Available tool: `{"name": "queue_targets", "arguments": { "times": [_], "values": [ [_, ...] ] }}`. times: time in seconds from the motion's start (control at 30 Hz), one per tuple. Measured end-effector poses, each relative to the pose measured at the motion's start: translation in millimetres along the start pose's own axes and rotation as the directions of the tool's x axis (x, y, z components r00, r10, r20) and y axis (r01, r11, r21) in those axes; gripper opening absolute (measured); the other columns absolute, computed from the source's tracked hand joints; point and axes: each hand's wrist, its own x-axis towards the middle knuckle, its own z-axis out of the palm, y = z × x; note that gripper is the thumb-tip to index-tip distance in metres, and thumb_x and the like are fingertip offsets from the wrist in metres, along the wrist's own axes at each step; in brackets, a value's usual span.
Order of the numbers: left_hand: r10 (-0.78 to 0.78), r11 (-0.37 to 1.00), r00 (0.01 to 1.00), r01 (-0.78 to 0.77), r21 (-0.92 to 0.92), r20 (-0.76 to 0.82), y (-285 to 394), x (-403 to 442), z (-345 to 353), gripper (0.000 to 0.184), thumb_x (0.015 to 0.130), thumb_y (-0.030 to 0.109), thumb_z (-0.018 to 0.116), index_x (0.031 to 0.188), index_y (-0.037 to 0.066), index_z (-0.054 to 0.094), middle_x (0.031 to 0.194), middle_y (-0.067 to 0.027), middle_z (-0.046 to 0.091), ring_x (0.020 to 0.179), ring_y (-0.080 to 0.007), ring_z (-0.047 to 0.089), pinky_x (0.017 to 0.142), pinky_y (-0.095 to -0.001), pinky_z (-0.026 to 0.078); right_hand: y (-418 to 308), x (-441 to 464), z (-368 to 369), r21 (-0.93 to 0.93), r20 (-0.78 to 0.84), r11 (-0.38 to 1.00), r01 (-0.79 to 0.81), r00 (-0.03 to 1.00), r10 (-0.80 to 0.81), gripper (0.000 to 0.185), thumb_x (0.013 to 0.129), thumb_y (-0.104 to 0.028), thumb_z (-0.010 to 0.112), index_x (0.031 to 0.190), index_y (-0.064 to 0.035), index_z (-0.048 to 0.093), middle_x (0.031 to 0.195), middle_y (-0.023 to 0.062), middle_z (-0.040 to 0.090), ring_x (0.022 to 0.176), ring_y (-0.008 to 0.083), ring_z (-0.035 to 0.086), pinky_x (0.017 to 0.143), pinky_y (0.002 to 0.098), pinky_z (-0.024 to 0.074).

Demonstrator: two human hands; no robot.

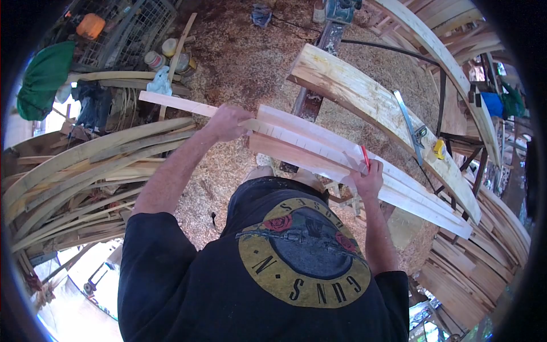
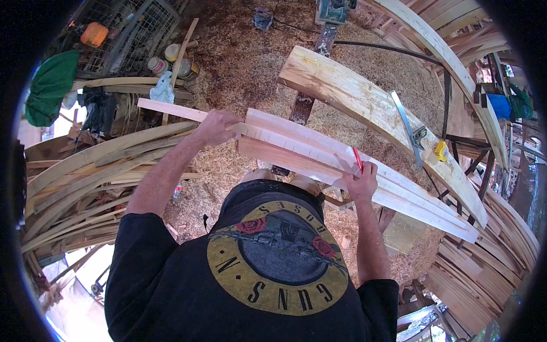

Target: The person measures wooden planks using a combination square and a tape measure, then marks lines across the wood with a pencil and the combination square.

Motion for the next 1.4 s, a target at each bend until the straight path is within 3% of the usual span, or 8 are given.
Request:
{"name": "queue_targets", "arguments": {
  "times": [0.3, 0.47, 0.8, 1.2, 1.3, 1.4],
  "values": [
    [0.067, 0.994, 0.997, -0.064, 0.084, -0.036, -13.3, 4.4, 13.2, 0.051, 0.079, 0.035, 0.075, 0.124, 0.011, 0.070, 0.107, -0.0142, 0.072, 0.106, -0.0326, 0.067, 0.094, -0.0456, 0.050, -7.0, -0.6, -4.8, 0.001, -0.007, 1.000, -0.004, 1.000, 0.004, 0.044, 0.065, -0.018, 0.079, 0.105, -0.0103, 0.063, 0.108, 0.0102, 0.058, 0.091, 0.0350, 0.065, 0.073, 0.0475, 0.0564],
    [0.052, 0.998, 0.998, -0.051, 0.037, -0.027, -5.0, 2.8, 4.0, 0.051, 0.078, 0.033, 0.075, 0.124, 0.010, 0.070, 0.111, -0.0151, 0.072, 0.108, -0.0331, 0.066, 0.095, -0.0445, 0.051, -5.8, 0.2, -3.9, 0.003, 0.034, 0.997, -0.072, 0.997, 0.072, 0.050, 0.065, -0.023, 0.082, 0.108, -0.0103, 0.062, 0.110, 0.0116, 0.059, 0.093, 0.0377, 0.064, 0.077, 0.0487, 0.0540],
    [0.062, 0.997, 0.995, -0.066, -0.051, -0.078, 3.5, 0.2, -1.0, 0.043, 0.076, 0.026, 0.079, 0.114, 0.008, 0.074, 0.111, -0.0152, 0.073, 0.106, -0.0334, 0.068, 0.097, -0.0427, 0.053, 3.1, -1.0, 2.3, -0.025, 0.001, 0.998, -0.057, 0.998, 0.057, 0.043, 0.067, -0.022, 0.078, 0.105, -0.0108, 0.063, 0.110, 0.0117, 0.059, 0.092, 0.0382, 0.065, 0.074, 0.0499, 0.0549],
    [0.062, 0.995, 0.996, -0.066, -0.069, -0.070, 0.6, 0.2, 0.6, 0.048, 0.072, 0.019, 0.076, 0.118, 0.005, 0.071, 0.110, -0.0172, 0.072, 0.104, -0.0356, 0.067, 0.097, -0.0444, 0.052, 5.6, -1.1, 2.4, -0.037, 0.016, 0.999, -0.018, 1.000, 0.019, 0.049, 0.067, -0.023, 0.079, 0.109, -0.0068, 0.060, 0.113, 0.0140, 0.058, 0.092, 0.0374, 0.066, 0.073, 0.0502, 0.0573],
    [0.060, 0.998, 0.997, -0.061, -0.019, -0.052, 0.0, 1.0, 0.0, 0.046, 0.076, 0.029, 0.078, 0.116, 0.007, 0.073, 0.111, -0.0154, 0.073, 0.107, -0.0336, 0.068, 0.097, -0.0432, 0.052, 5.2, -1.1, 1.9, -0.034, 0.022, 0.999, -0.019, 1.000, 0.020, 0.051, 0.067, -0.024, 0.081, 0.109, -0.0071, 0.060, 0.112, 0.0137, 0.058, 0.092, 0.0370, 0.066, 0.072, 0.0500, 0.0571],
    [0.060, 0.996, 0.996, -0.063, -0.058, -0.063, 1.7, 0.7, -0.4, 0.047, 0.072, 0.018, 0.075, 0.117, 0.005, 0.071, 0.109, -0.0173, 0.072, 0.104, -0.0355, 0.067, 0.096, -0.0442, 0.053, 4.9, -1.0, 1.6, -0.033, 0.015, 0.999, -0.012, 1.000, 0.012, 0.050, 0.067, -0.025, 0.082, 0.109, -0.0076, 0.060, 0.112, 0.0133, 0.058, 0.092, 0.0367, 0.066, 0.072, 0.0496, 0.0571]
  ]
}}
